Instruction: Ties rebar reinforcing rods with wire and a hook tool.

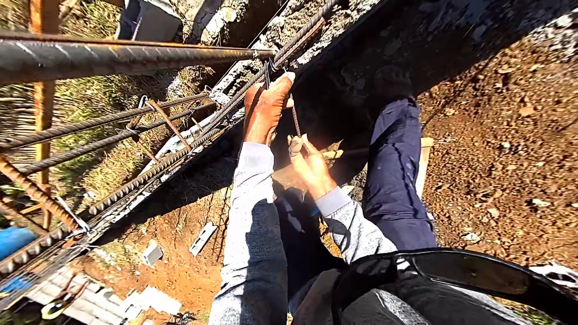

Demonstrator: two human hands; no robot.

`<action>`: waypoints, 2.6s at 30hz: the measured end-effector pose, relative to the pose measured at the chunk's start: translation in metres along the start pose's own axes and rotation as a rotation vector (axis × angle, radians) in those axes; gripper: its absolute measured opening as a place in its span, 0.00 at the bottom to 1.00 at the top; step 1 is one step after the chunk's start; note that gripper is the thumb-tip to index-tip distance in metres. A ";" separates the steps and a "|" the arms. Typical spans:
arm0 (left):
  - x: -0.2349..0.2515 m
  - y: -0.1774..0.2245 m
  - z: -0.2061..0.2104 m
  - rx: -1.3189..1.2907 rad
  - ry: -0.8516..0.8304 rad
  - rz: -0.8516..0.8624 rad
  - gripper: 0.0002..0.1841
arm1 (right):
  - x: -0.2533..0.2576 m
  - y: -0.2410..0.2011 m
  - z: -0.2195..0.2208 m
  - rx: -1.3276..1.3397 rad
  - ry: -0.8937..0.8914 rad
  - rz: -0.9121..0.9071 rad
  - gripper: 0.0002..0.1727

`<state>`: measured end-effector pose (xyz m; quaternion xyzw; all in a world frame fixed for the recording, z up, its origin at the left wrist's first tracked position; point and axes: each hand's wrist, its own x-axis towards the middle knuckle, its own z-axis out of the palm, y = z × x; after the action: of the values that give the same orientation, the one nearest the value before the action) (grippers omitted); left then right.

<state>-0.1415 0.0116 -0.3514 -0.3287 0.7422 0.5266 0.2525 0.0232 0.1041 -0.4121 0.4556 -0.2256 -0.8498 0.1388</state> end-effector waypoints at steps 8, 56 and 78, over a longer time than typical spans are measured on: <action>-0.004 0.004 -0.003 0.000 -0.022 -0.036 0.16 | 0.004 0.005 -0.004 0.297 -0.116 0.043 0.13; 0.000 -0.008 -0.006 -0.112 -0.016 0.029 0.12 | 0.008 -0.090 0.028 -0.303 -0.516 -0.086 0.21; -0.009 -0.012 0.033 0.741 0.587 0.283 0.23 | -0.012 -0.130 0.108 -0.966 -0.323 -0.176 0.12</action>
<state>-0.1257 0.0419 -0.3631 -0.2473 0.9568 0.1415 0.0585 -0.0643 0.2488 -0.4171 0.2197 0.2131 -0.9251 0.2247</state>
